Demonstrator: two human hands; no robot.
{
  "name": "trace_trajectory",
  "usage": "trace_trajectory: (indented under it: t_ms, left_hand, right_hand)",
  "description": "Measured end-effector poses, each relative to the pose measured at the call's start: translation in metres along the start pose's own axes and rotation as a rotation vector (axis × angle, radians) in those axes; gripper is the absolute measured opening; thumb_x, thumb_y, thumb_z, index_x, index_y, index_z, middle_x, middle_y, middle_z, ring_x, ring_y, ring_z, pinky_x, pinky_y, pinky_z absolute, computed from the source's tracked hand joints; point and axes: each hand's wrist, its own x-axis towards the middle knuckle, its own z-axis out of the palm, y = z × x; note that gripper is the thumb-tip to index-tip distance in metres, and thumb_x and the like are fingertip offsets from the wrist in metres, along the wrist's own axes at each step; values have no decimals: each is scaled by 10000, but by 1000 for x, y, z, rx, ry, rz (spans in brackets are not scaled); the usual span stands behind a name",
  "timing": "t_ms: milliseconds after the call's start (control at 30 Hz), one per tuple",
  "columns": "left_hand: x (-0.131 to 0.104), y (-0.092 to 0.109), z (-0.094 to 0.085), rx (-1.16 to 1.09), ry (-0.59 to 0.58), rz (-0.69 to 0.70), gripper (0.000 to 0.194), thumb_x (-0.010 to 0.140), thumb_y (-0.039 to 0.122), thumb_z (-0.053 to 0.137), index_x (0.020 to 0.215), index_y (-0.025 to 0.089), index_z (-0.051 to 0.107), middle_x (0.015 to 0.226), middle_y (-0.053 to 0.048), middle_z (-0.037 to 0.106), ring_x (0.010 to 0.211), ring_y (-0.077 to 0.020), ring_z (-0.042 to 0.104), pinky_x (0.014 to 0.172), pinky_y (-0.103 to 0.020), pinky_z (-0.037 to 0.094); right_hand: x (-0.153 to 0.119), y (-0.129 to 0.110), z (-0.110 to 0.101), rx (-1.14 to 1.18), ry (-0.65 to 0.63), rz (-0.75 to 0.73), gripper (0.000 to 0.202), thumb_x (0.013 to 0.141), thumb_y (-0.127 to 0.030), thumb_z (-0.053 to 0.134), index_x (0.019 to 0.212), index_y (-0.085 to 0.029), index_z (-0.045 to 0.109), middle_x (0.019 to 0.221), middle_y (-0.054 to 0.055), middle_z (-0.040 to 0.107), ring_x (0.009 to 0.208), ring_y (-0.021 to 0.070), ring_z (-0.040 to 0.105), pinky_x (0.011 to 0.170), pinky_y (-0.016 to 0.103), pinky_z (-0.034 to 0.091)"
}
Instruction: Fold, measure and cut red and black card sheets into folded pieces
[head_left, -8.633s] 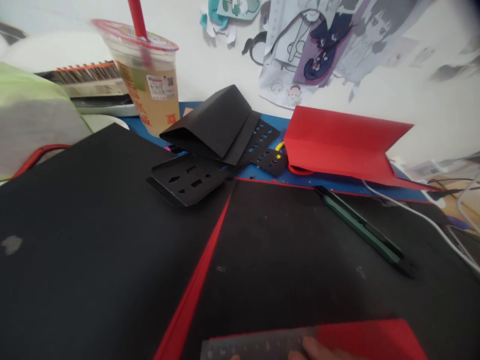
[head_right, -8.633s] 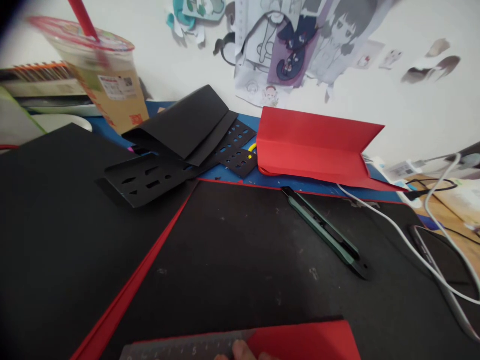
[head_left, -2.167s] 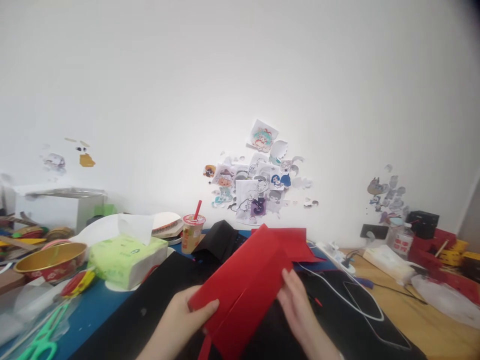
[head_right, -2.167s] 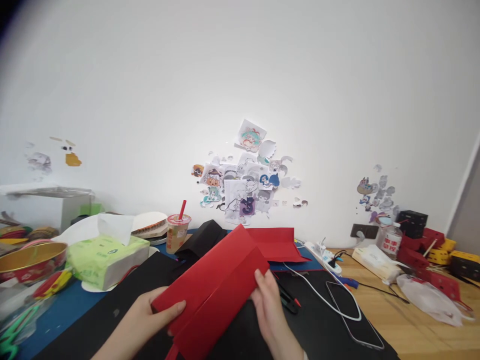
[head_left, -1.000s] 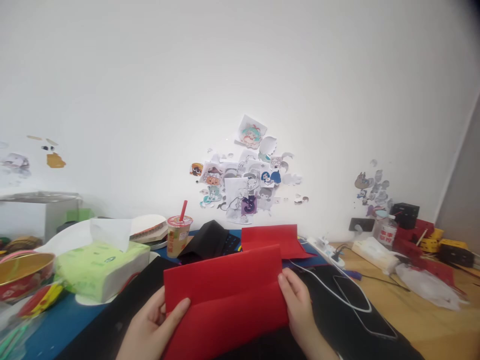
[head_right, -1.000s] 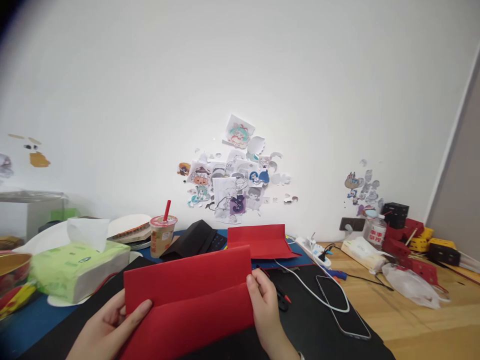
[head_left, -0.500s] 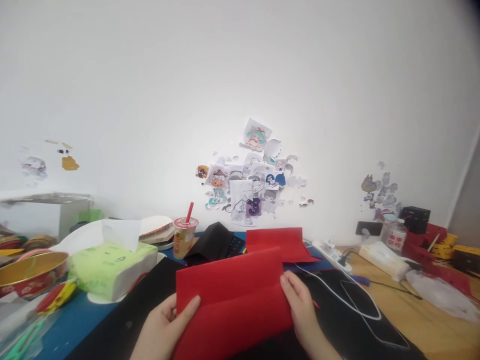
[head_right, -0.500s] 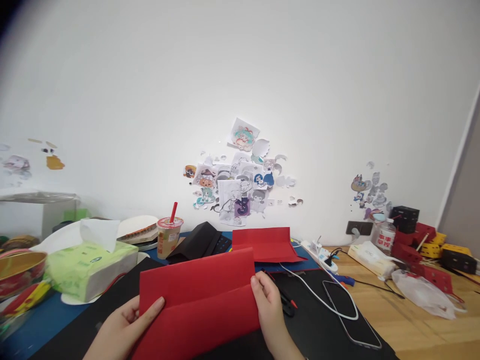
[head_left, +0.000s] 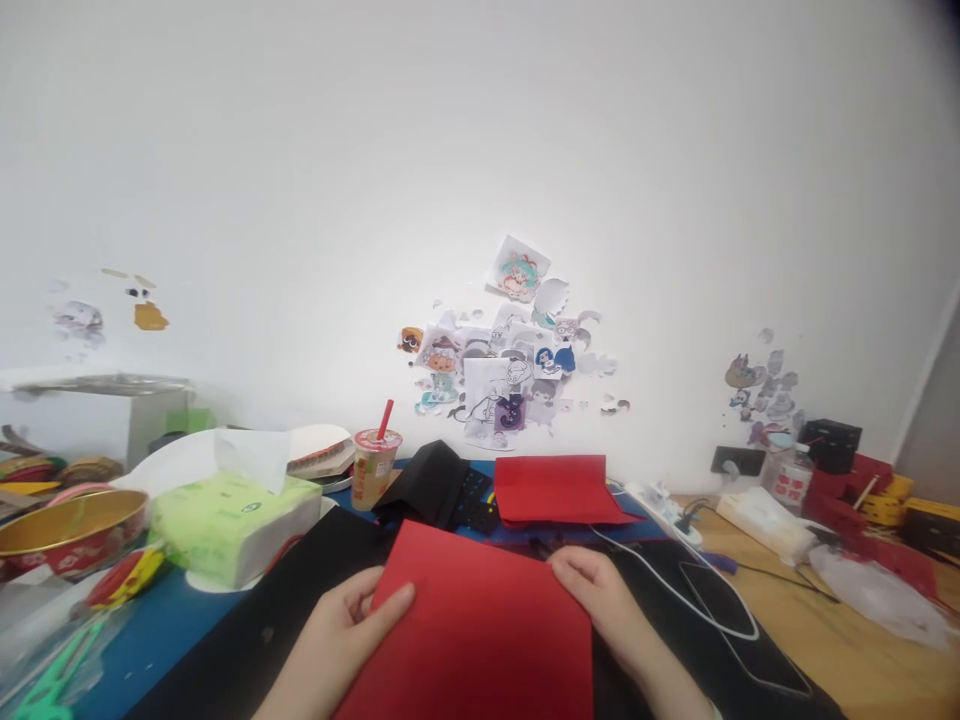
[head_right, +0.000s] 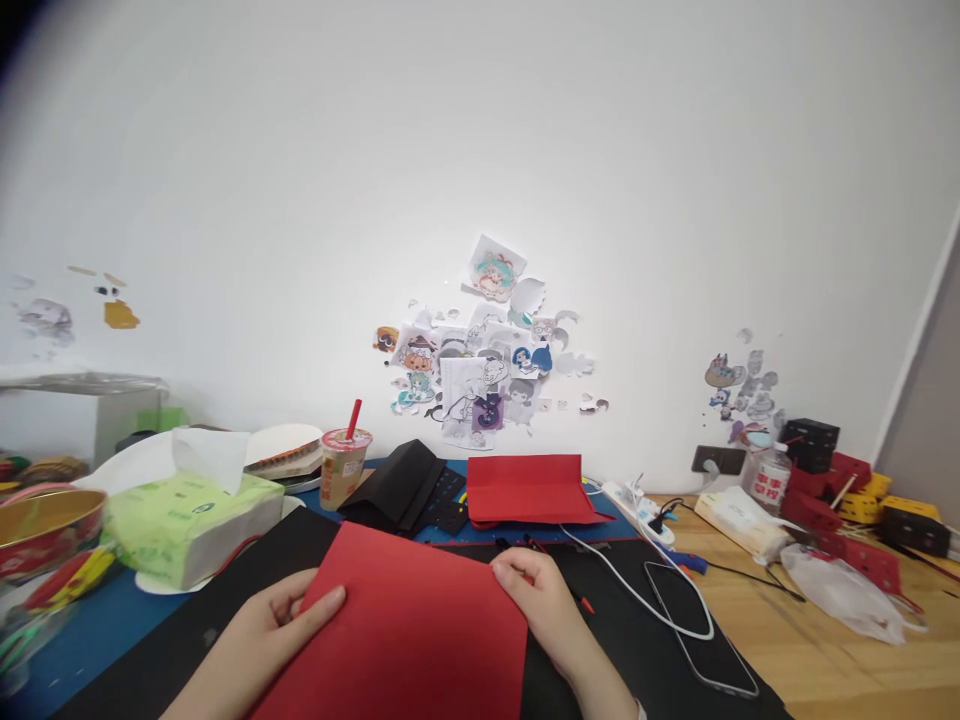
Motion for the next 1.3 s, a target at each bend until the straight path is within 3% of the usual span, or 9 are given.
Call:
trace_trajectory:
  t_ms: [233,467,567,667,800,1000,1067,1167,1300]
  left_hand:
    - [7,-8,6,-519,152,-174,323,678,439,672,864,178,631,759,-67,729,696,-204,680,641,-285,522]
    - [-7,-31,28,-289,57,-108,597,471,451,821,947,140,636,971,-132,712,884,-320,662,791,-416,518]
    - [-12,-32,30,-262,-111,-80,605,471,460,817,958,137,657,990,-138,706,938,-337,642,836,-440,497]
    - [-17,-32,35,-270,-266,-79,595,480,476,807,957,147,671,938,-130,720,903,-339,653,822,-451,500]
    - [-21,-35,40,-258,-280,-146,607,483,475,808,975,149,665,874,-122,730,827,-332,673,782,-464,516]
    - [-13,-46,37,-156,-224,-167,656,531,514,756,1034,118,614,999,-172,695,909,-334,653,837,-453,505]
    - [-9,-52,32,97,-80,-25,744,611,507,694,1205,105,496,1137,-198,632,1013,-324,613,855,-434,500]
    - [-3,-69,24,675,17,437,724,723,403,606,1362,205,330,1395,-141,411,1263,-303,387,982,-453,390]
    - [5,-112,23,1109,-579,971,687,768,345,587,1371,357,259,1399,-30,370,1266,-257,372,1024,-378,335]
  right_hand:
    - [-8,9,32,208,237,83,418,735,-569,592,740,-155,644,722,36,620,687,183,543,632,262,417]
    - [-47,32,50,374,-106,240,366,633,-517,715,794,-194,650,608,-13,603,547,150,547,598,263,429]
    - [-55,18,46,361,-207,192,385,668,-520,687,880,-201,655,695,18,653,633,187,600,698,320,453]
    - [-53,-9,44,387,-222,139,424,700,-533,657,948,-189,651,832,58,689,759,224,631,779,364,451]
    - [-51,-31,46,426,-248,106,425,707,-509,668,975,-179,657,977,82,685,900,247,626,851,395,431]
    - [-51,-10,50,482,-241,136,462,694,-494,682,1004,-153,648,916,85,697,842,241,644,825,395,440]
    - [-51,4,50,395,-219,201,432,699,-478,670,979,-149,651,882,72,701,794,222,648,787,363,454]
    - [-52,17,47,-25,-152,285,316,723,-426,626,888,-159,664,785,54,702,682,192,635,626,280,453]
    - [-44,17,30,-897,-42,178,164,676,-371,677,695,-209,659,621,16,669,554,171,591,494,235,358]
